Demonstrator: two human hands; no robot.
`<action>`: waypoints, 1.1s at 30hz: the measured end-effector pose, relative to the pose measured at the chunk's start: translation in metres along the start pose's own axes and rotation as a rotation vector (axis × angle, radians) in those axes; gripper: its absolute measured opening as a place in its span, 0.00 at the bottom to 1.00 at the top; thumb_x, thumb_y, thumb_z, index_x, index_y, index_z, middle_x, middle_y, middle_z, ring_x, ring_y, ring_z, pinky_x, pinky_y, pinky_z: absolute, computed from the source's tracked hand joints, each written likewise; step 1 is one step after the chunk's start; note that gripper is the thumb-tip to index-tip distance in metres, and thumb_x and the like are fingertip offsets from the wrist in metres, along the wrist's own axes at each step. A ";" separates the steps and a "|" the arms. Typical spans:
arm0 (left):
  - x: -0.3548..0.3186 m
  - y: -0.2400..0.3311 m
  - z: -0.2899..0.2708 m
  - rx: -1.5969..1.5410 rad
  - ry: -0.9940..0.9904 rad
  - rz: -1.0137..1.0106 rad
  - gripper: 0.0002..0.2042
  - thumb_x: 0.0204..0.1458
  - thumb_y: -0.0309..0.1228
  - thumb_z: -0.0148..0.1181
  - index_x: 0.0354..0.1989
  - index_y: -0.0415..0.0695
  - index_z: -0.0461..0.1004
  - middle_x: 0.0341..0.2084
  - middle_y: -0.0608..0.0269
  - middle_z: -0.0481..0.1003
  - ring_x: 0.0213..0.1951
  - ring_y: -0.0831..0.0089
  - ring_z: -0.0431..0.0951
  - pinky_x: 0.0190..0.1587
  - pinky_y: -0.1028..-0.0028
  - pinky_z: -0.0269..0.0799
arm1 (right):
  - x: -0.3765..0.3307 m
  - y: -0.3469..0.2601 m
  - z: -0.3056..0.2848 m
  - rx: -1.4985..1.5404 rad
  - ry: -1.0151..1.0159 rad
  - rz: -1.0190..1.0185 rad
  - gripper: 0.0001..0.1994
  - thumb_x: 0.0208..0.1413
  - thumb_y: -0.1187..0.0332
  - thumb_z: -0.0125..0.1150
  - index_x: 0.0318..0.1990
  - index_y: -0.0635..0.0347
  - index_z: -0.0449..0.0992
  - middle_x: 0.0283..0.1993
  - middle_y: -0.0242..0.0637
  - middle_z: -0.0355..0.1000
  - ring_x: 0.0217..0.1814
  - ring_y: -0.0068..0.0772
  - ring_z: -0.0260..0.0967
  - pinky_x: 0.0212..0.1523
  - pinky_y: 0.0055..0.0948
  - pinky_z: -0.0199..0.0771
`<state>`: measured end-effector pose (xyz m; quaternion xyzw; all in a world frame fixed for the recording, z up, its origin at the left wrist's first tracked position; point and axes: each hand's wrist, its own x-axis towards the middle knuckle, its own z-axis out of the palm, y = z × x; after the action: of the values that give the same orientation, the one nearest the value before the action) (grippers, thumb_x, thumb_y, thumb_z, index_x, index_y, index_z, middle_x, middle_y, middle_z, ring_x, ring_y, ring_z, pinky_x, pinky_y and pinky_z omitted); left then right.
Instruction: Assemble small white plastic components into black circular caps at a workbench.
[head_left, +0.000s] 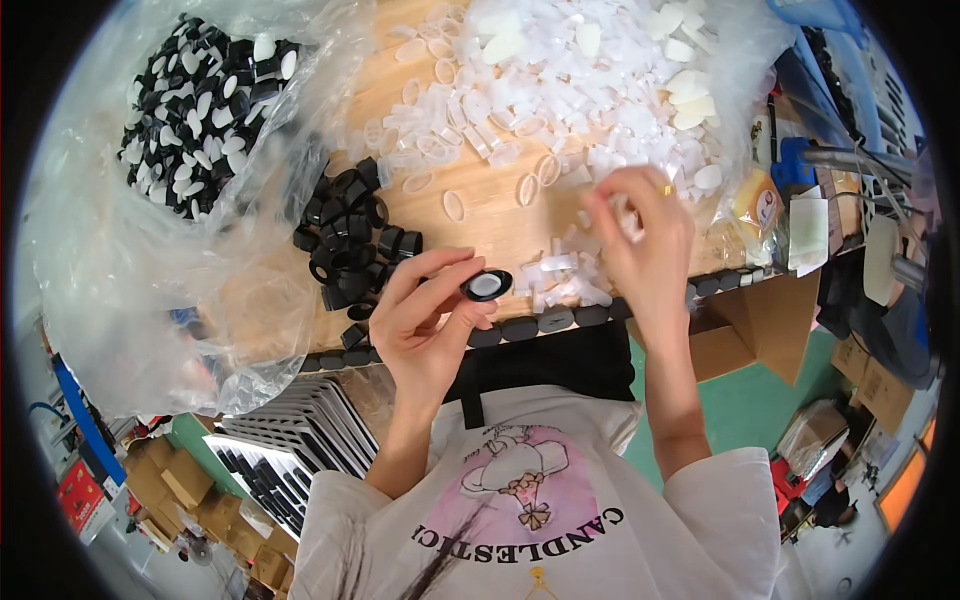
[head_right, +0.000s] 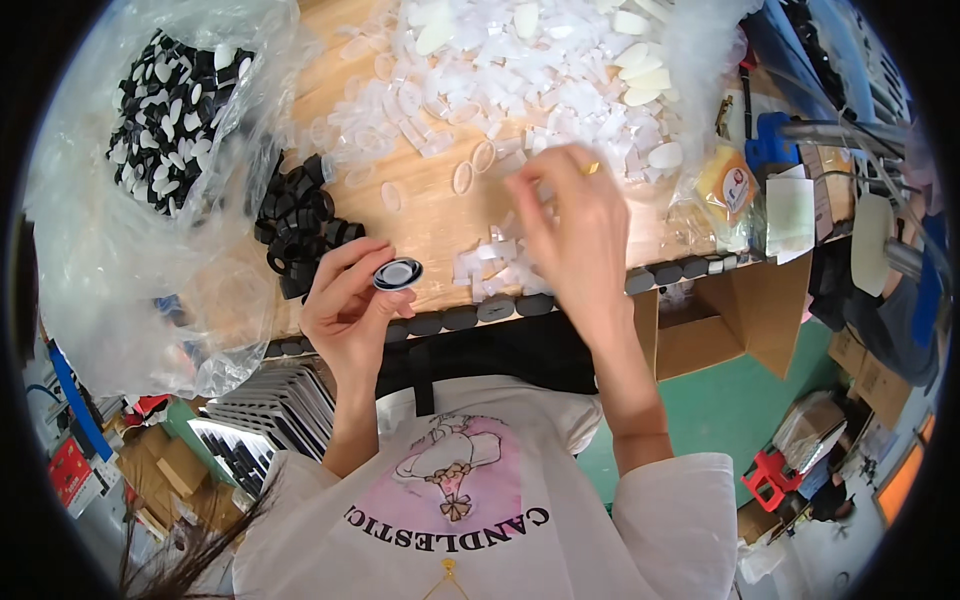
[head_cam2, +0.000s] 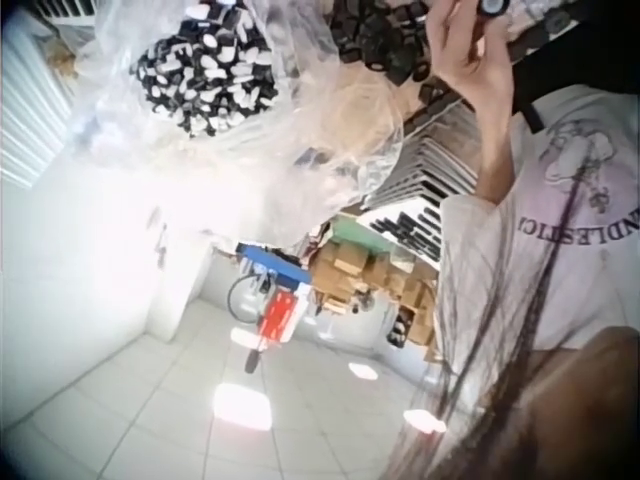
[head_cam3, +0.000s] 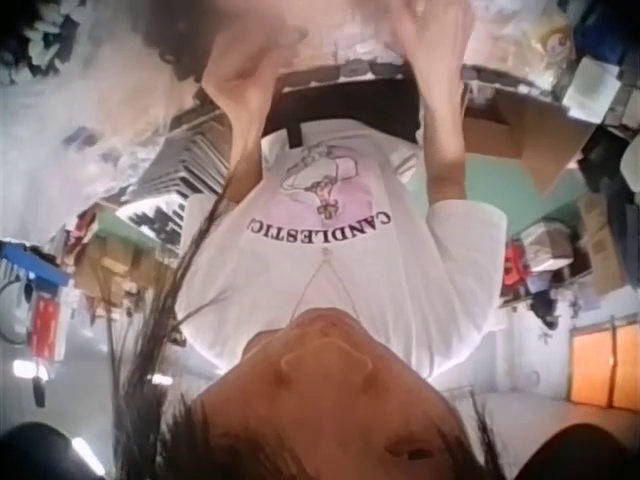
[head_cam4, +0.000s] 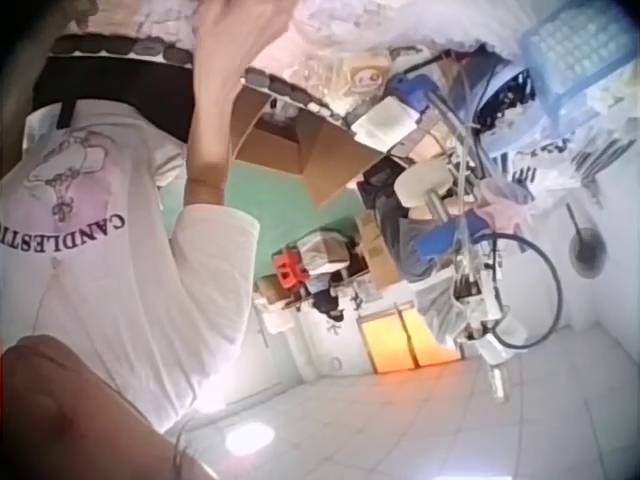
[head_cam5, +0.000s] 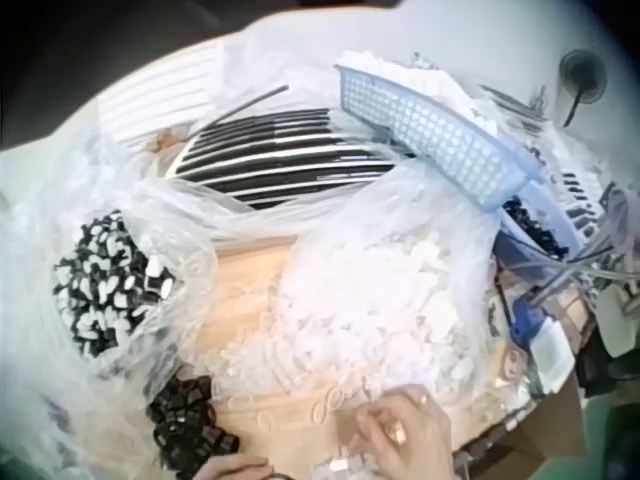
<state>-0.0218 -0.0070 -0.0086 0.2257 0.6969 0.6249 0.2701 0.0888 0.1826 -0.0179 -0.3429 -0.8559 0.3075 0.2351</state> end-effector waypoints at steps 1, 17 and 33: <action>0.000 -0.002 0.001 -0.005 -0.005 0.002 0.15 0.45 0.13 0.65 0.44 0.30 0.78 0.46 0.54 0.73 0.30 0.73 0.80 0.29 0.78 0.79 | 0.007 0.006 0.005 -0.006 0.004 0.001 0.05 0.48 0.77 0.67 0.32 0.63 0.77 0.32 0.37 0.73 0.27 0.35 0.71 0.31 0.28 0.70; 0.000 -0.002 -0.002 0.267 0.058 0.324 0.18 0.38 0.16 0.71 0.42 0.37 0.82 0.31 0.61 0.76 0.26 0.80 0.73 0.28 0.83 0.66 | -0.015 -0.064 -0.034 0.158 0.041 -0.440 0.15 0.30 0.76 0.70 0.32 0.53 0.82 0.35 0.28 0.65 0.35 0.33 0.62 0.44 0.41 0.63; 0.001 0.009 -0.004 0.261 0.071 0.590 0.20 0.29 0.23 0.70 0.38 0.42 0.84 0.33 0.64 0.80 0.31 0.68 0.70 0.33 0.75 0.64 | -0.029 -0.077 -0.022 -0.009 0.001 -0.544 0.14 0.29 0.70 0.70 0.30 0.48 0.84 0.34 0.25 0.64 0.37 0.35 0.61 0.52 0.49 0.61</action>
<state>-0.0255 -0.0083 0.0009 0.4289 0.6844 0.5892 0.0218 0.0867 0.1250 0.0450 -0.1016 -0.9178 0.2291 0.3080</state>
